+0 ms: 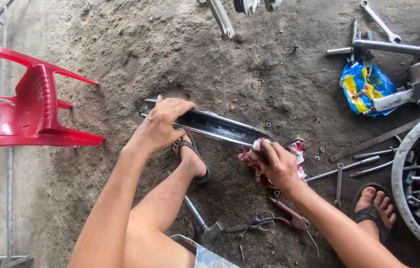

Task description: Wiping a motorcycle rim and hub with a cloth to clean it.

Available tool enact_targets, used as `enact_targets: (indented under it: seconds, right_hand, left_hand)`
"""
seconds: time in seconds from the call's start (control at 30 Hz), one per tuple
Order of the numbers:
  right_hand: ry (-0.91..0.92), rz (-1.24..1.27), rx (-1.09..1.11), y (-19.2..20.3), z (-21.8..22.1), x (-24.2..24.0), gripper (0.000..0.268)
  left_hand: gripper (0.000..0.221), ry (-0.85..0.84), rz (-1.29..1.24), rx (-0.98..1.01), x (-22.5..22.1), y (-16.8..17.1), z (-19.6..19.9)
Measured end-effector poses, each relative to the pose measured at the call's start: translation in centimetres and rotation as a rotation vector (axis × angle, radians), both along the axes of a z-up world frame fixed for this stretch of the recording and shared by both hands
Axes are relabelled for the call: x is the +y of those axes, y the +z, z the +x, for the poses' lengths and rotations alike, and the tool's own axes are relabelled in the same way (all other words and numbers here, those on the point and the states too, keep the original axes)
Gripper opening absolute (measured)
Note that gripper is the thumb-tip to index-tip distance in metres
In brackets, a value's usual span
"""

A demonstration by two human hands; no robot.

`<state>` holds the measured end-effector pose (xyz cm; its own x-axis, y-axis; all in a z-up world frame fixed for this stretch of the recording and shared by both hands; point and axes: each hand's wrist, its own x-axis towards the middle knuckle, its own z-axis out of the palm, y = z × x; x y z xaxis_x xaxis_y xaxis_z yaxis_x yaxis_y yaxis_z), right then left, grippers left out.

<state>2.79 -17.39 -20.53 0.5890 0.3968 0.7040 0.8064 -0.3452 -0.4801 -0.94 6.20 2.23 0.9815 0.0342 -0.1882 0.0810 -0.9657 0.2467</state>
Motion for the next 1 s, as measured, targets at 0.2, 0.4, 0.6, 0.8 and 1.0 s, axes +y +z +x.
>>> enact_targets:
  seconds: [0.2,0.4,0.6,0.8,1.0]
  right_hand:
    - [-0.006,0.016,-0.012,-4.4,0.3,0.4,0.027]
    - [0.012,-0.577,0.482,-5.1,1.7,-2.1,0.015]
    - [0.073,0.105,0.305,4.7,4.3,0.4,0.019]
    - [0.332,0.046,-0.003,13.7,1.1,5.2,0.022]
    - [0.345,0.053,-0.055,9.3,1.2,4.0,0.016]
  left_hand:
    - [0.052,0.093,0.044,-0.004,0.1,0.6,-0.6]
    - [0.050,0.135,-0.051,-0.017,1.3,1.6,-1.3]
    - [0.050,0.110,-0.091,-0.036,1.9,0.7,-1.8]
    - [0.050,0.072,-0.087,-0.075,2.6,0.0,-1.6]
    - [0.047,0.076,-0.119,-0.062,2.6,0.2,-1.6]
